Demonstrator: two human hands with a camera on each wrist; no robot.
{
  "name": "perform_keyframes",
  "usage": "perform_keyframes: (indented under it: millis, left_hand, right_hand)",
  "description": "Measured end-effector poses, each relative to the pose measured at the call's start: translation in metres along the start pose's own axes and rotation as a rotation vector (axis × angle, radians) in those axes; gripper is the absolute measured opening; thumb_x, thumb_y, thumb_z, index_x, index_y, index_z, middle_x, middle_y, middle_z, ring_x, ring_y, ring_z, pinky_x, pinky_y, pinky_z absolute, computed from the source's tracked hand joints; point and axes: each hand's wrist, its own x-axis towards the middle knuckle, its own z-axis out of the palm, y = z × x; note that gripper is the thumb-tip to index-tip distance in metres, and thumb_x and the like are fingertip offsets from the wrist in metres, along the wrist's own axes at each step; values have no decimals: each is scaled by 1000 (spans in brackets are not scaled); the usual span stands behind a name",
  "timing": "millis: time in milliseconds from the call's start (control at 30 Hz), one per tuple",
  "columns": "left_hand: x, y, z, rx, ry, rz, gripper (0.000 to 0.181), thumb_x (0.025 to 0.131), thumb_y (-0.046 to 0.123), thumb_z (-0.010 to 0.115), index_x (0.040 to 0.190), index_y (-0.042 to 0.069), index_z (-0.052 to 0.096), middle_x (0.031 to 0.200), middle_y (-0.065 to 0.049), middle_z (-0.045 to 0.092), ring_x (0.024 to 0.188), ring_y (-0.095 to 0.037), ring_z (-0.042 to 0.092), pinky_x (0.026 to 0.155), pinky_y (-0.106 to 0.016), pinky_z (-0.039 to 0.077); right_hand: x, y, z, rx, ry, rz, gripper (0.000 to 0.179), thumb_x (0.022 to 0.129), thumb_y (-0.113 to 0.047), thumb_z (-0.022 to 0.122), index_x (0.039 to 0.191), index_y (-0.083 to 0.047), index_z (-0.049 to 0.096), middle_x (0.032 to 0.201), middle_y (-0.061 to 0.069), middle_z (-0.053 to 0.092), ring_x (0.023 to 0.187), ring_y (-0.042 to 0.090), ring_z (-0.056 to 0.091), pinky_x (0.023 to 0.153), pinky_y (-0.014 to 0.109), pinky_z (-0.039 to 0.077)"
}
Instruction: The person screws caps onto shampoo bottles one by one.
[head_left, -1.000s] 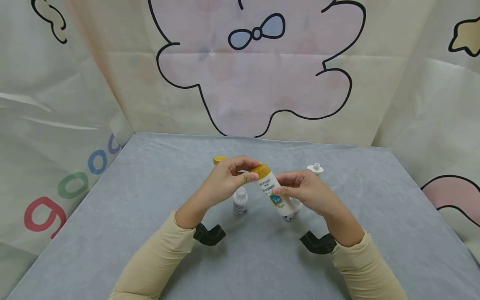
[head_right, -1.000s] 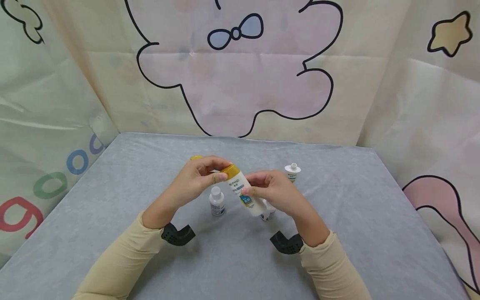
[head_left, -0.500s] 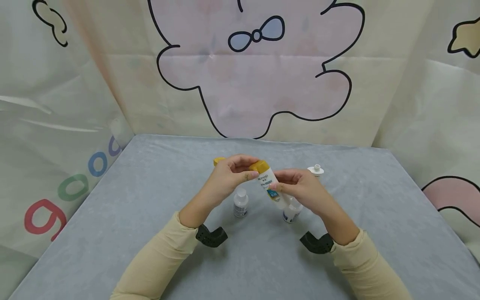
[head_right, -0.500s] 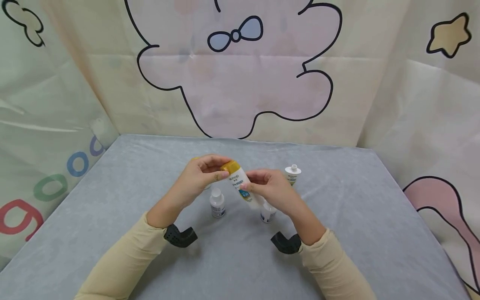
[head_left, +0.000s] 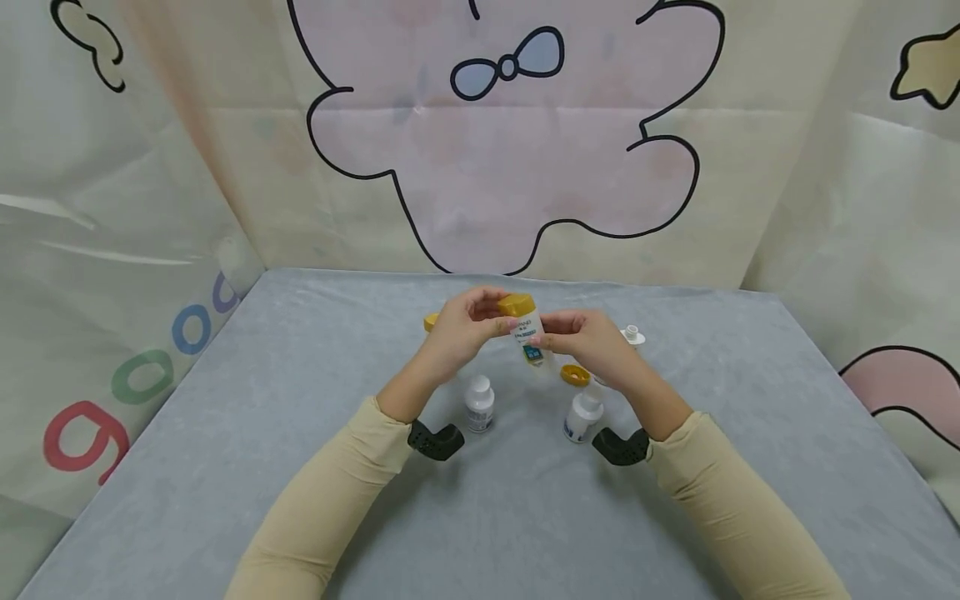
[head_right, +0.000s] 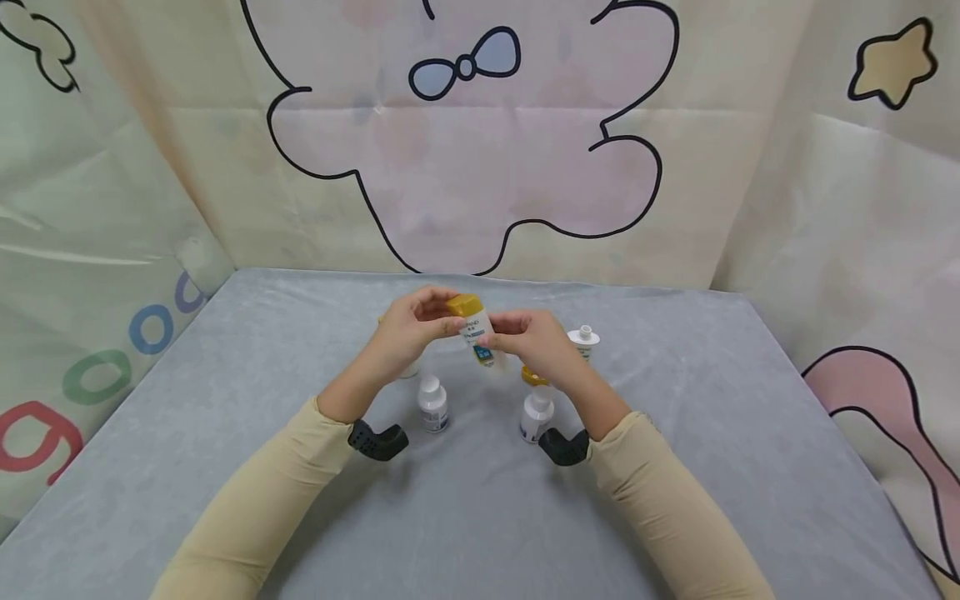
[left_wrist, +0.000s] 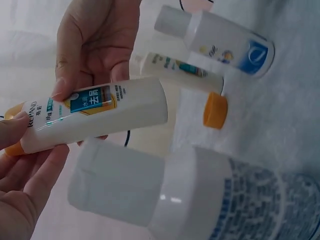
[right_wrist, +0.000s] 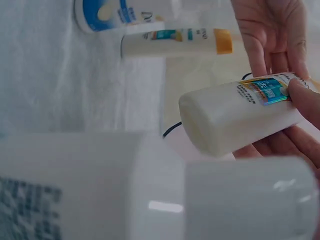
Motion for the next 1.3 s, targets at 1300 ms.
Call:
perform_keyframes:
  millis: [1300]
  left_hand:
    - [-10,-4,23,349,202,253,45,89,11,75,132,6,62,135,-9,63,128,-26,59,107,-31,49]
  right_hand:
    - [-10,5,-8,12,221,61,45,90,-36,75,127,-12,67,128,8,69,121,25,64,110,46,45]
